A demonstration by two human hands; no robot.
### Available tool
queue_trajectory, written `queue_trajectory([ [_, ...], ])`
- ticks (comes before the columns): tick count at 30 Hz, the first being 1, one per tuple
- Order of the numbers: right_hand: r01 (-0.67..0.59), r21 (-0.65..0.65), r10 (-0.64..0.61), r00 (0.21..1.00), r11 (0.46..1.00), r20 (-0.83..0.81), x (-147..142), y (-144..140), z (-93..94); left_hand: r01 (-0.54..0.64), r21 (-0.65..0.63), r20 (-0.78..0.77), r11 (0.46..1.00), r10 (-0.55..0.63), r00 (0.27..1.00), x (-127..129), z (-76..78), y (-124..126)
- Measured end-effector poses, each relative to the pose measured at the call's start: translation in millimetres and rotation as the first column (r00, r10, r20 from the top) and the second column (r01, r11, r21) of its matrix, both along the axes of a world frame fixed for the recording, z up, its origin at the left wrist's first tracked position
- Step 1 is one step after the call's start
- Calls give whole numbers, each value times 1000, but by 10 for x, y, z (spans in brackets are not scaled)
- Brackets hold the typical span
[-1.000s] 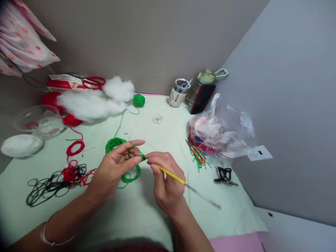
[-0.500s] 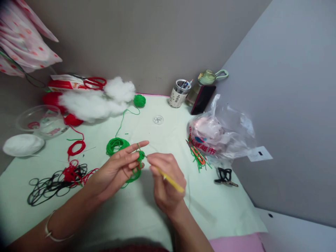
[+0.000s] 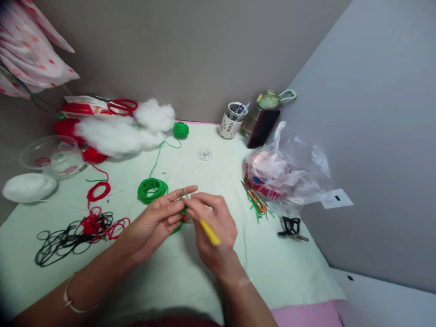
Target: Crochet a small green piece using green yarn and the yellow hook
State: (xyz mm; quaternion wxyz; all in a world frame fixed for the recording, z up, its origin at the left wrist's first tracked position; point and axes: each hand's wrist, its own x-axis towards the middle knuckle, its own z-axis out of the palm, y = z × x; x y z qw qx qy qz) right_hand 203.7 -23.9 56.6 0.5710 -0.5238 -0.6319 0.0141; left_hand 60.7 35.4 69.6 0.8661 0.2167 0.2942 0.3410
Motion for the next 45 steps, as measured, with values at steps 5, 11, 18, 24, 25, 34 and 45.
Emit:
queue_trajectory([
  [5,-209,-58,148,837,976,-526,54,67,48,-27,33,-3,999,27,1000,-14,30,33],
  [11,-259,-127,137,798,958,-587,38,73,29,-5,186,-76,983,20,997,7,38,-9],
  [18,-284,-88,174,773,955,-610,69,52,83,-4,238,-156,971,42,987,-44,71,-4],
  [24,-138,-23,136,987,990,-81,18,-35,43,-47,360,-207,932,129,970,-29,0,-27],
  [25,-116,0,116,993,993,33,5,-40,19,-59,365,-210,929,144,967,-24,-7,-33],
  [34,-101,10,99,944,995,-314,14,16,29,28,45,-28,999,-27,999,-37,67,0],
  [45,-4,8,3,993,1000,120,-38,-19,10,9,106,-74,994,-1,997,8,-1,-34],
])
